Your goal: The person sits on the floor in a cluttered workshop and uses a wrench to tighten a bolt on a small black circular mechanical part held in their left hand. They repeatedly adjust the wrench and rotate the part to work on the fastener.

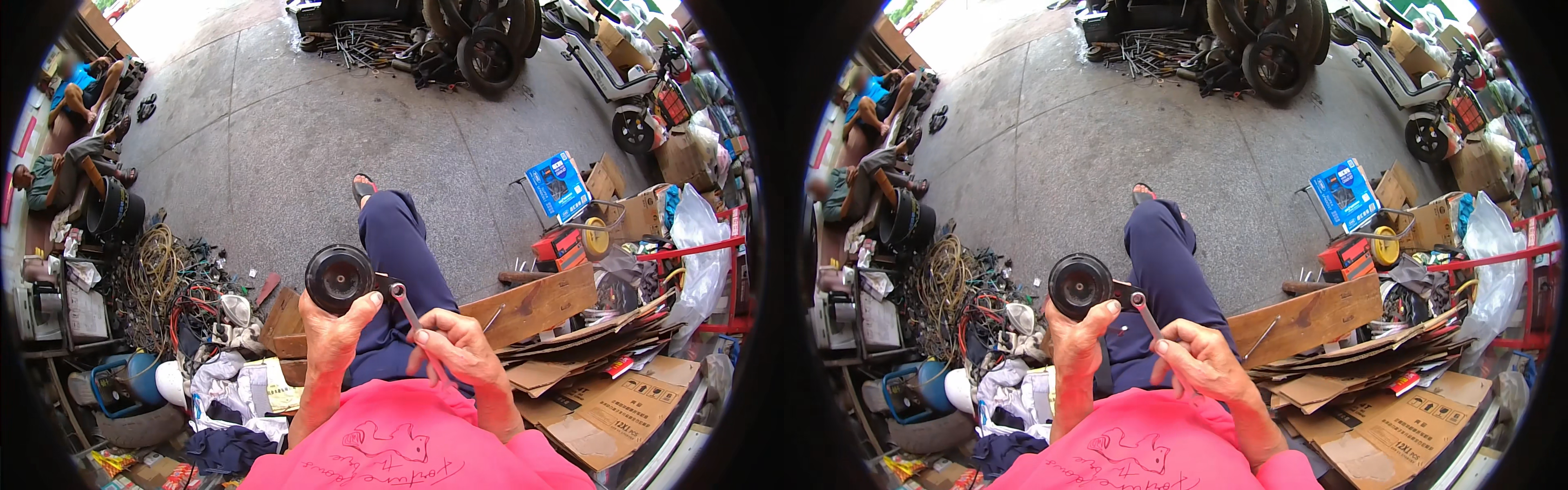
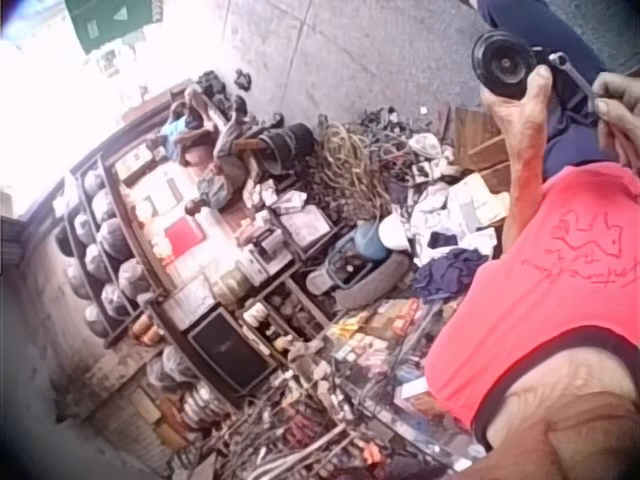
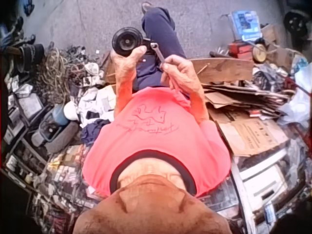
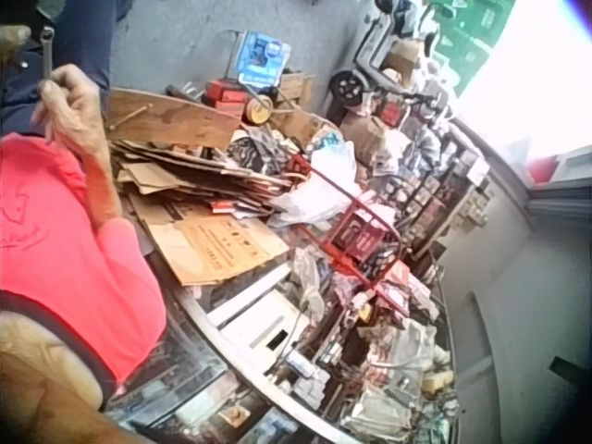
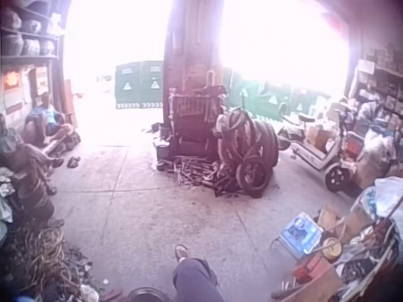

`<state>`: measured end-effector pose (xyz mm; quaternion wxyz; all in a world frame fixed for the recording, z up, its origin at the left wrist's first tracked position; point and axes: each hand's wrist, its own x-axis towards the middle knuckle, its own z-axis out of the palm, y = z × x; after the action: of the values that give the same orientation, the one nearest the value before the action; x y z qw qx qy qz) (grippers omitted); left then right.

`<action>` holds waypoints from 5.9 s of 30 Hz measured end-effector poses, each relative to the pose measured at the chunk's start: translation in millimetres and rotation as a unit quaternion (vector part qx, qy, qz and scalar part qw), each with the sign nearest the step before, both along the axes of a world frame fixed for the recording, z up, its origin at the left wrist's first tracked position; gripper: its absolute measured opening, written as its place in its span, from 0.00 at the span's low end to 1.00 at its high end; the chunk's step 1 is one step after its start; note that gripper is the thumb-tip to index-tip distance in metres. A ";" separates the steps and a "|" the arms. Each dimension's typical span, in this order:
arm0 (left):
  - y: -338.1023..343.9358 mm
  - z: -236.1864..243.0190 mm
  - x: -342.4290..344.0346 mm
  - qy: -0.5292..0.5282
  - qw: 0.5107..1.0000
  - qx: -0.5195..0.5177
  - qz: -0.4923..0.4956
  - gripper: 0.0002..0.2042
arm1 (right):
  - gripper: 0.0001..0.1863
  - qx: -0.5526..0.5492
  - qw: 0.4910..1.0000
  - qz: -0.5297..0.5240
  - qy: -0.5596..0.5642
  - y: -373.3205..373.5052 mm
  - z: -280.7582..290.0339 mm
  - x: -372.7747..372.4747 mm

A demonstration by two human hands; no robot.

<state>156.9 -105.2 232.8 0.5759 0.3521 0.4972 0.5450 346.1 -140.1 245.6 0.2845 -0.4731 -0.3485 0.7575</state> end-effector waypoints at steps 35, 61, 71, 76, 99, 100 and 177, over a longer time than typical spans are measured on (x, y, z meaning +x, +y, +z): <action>-8.2 2.3 11.8 -0.011 0.998 0.018 0.057 0.11 | 0.12 -0.030 0.997 -0.038 0.058 -6.3 -12.3 -18.6; 2.5 1.4 1.6 -0.071 0.996 -0.032 0.035 0.11 | 0.07 0.080 0.993 -0.081 -0.037 -3.9 3.9 4.1; -2.9 6.4 20.7 -0.038 0.996 -0.006 0.077 0.11 | 0.11 -0.033 0.995 -0.057 0.076 -7.1 -8.5 -25.9; 1.9 4.5 0.5 0.046 0.999 0.009 -0.010 0.14 | 0.09 -0.010 1.000 -0.005 -0.012 -4.6 -3.2 -15.4; -1.7 2.6 14.9 0.011 0.998 0.009 0.054 0.14 | 0.10 -0.055 0.995 -0.047 0.074 -3.6 -5.7 -11.1; -2.3 3.6 16.5 0.005 0.998 0.006 0.056 0.14 | 0.11 -0.071 0.993 -0.036 0.089 -3.8 -4.2 -14.2; -1.6 -3.0 -7.1 0.048 0.999 0.013 0.015 0.14 | 0.13 0.010 1.000 0.009 -0.013 2.2 -2.7 -25.1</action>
<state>149.8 -106.8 229.8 0.5383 0.3776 0.5225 0.5427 321.0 -137.9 243.0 0.2781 -0.4771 -0.3638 0.7501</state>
